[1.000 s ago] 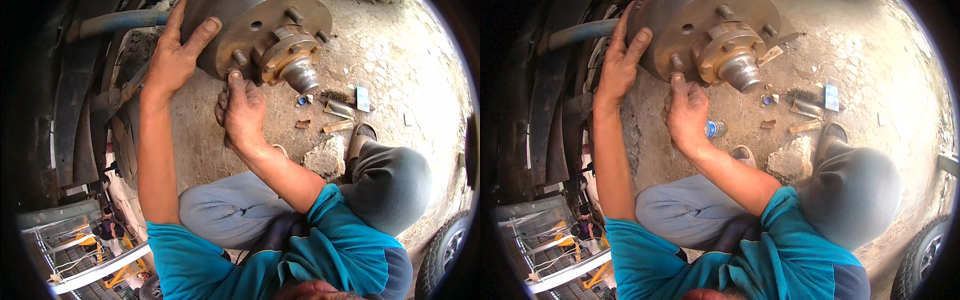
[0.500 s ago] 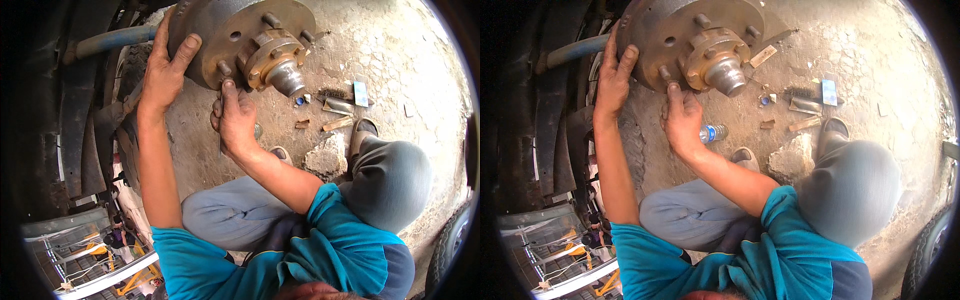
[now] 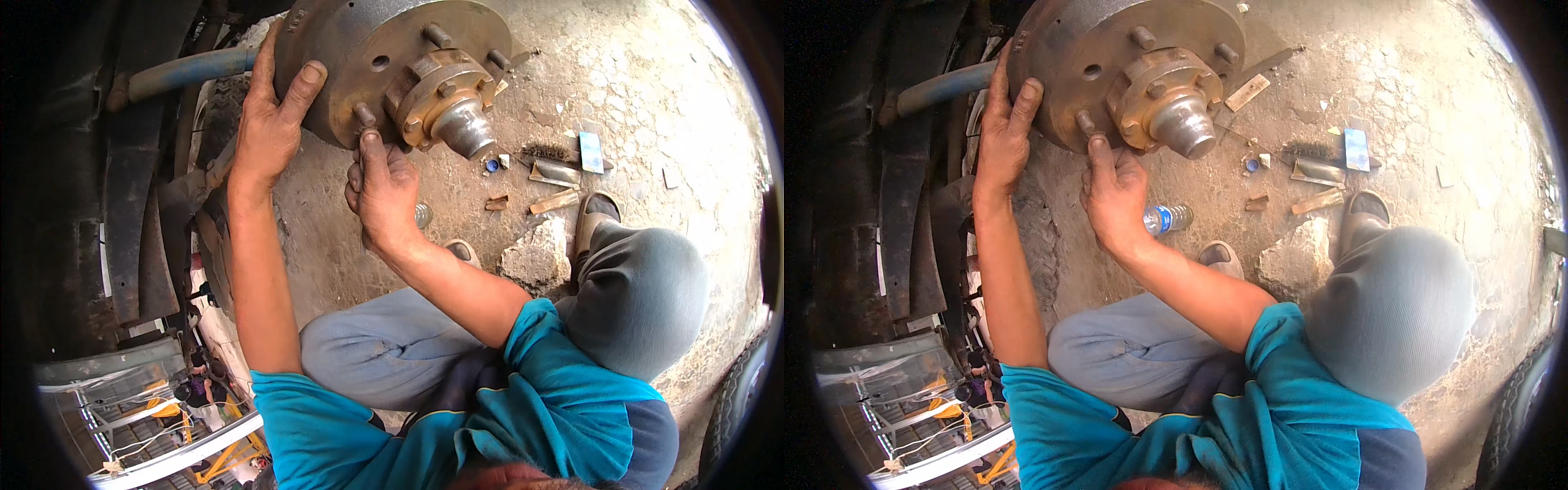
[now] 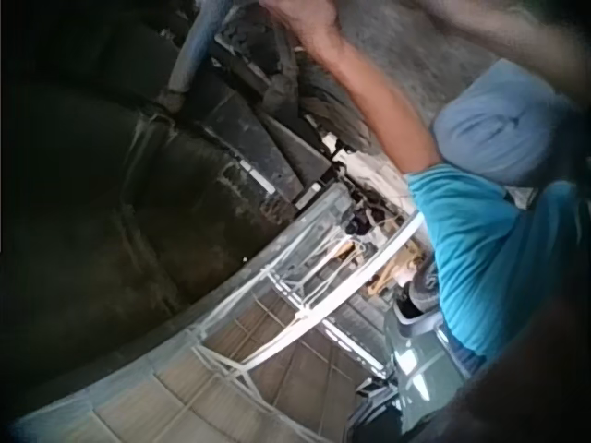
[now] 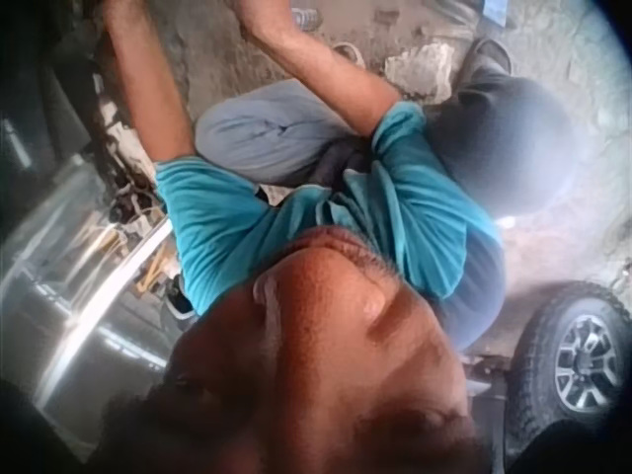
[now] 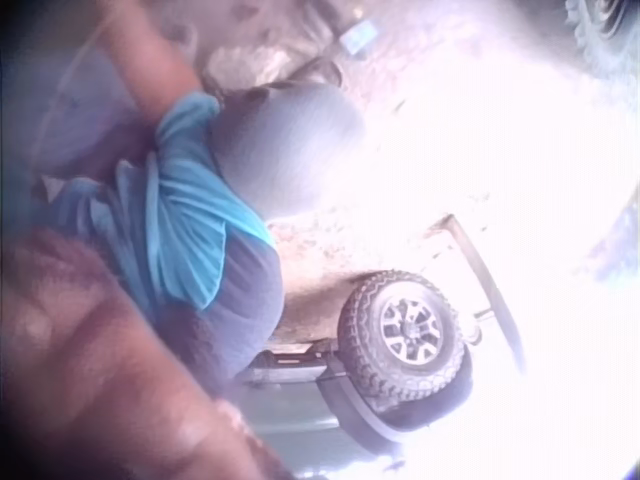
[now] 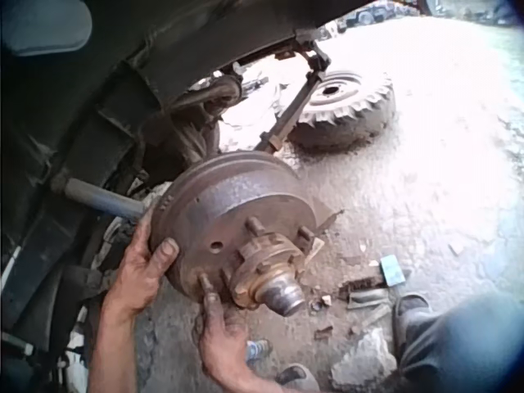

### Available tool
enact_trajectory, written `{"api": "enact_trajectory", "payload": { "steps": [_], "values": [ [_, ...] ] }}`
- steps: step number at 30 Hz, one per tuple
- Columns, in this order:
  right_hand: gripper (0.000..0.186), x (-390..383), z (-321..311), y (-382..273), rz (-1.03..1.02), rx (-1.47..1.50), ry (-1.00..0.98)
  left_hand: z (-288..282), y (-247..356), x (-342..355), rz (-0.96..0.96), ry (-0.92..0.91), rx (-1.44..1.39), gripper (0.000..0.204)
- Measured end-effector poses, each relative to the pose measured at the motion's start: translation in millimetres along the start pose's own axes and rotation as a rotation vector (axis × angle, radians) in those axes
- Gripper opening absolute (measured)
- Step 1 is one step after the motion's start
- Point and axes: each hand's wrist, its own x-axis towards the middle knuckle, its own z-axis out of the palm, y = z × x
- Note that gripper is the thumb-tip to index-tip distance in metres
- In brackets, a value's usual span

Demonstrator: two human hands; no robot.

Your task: The person sits on the ground and uses a wire brush to clean the surface of a vehicle wheel hub. They scrub the metal components and the area around the wheel studs, occasionally adjusting their grip on the brush and the hub.

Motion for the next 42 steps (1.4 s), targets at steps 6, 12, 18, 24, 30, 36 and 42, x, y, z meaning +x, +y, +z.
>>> {"api": "enact_trajectory", "payload": {
  "steps": [6, 12, 18, 24, 30, 36, 42],
  "values": [
    [0.048, 4, -1, -11, -0.013, 0.046, -0.074, -2, 6, -3, -0.085, 0.016, -0.106, 0.083],
    [0.028, -2, 2, -5, -0.031, 0.021, 0.042, 0, 9, -6, -0.102, 0.007, -0.224, 0.083],
    [0.011, -10, -22, 23, -0.628, -0.377, 0.01, -1, 9, -2, -0.079, 0.015, -0.137, 0.089],
    [0.027, -28, -20, -16, -0.608, -0.486, -0.076, 1, -8, 0, -0.037, 0.024, -0.119, 0.088],
    [0.036, -20, -25, -75, -0.859, -0.992, -0.115, 0, -1, -5, -0.019, 0.03, -0.112, 0.081],
    [0.035, -14, -19, -76, -0.957, -1.139, -0.118, 4, -3, -4, -0.037, 0.023, -0.175, 0.079],
    [0.027, -9, -15, -65, -1.022, -1.196, -0.096, 3, 1, -5, -0.064, 0.032, -0.174, 0.077]
  ]
}}
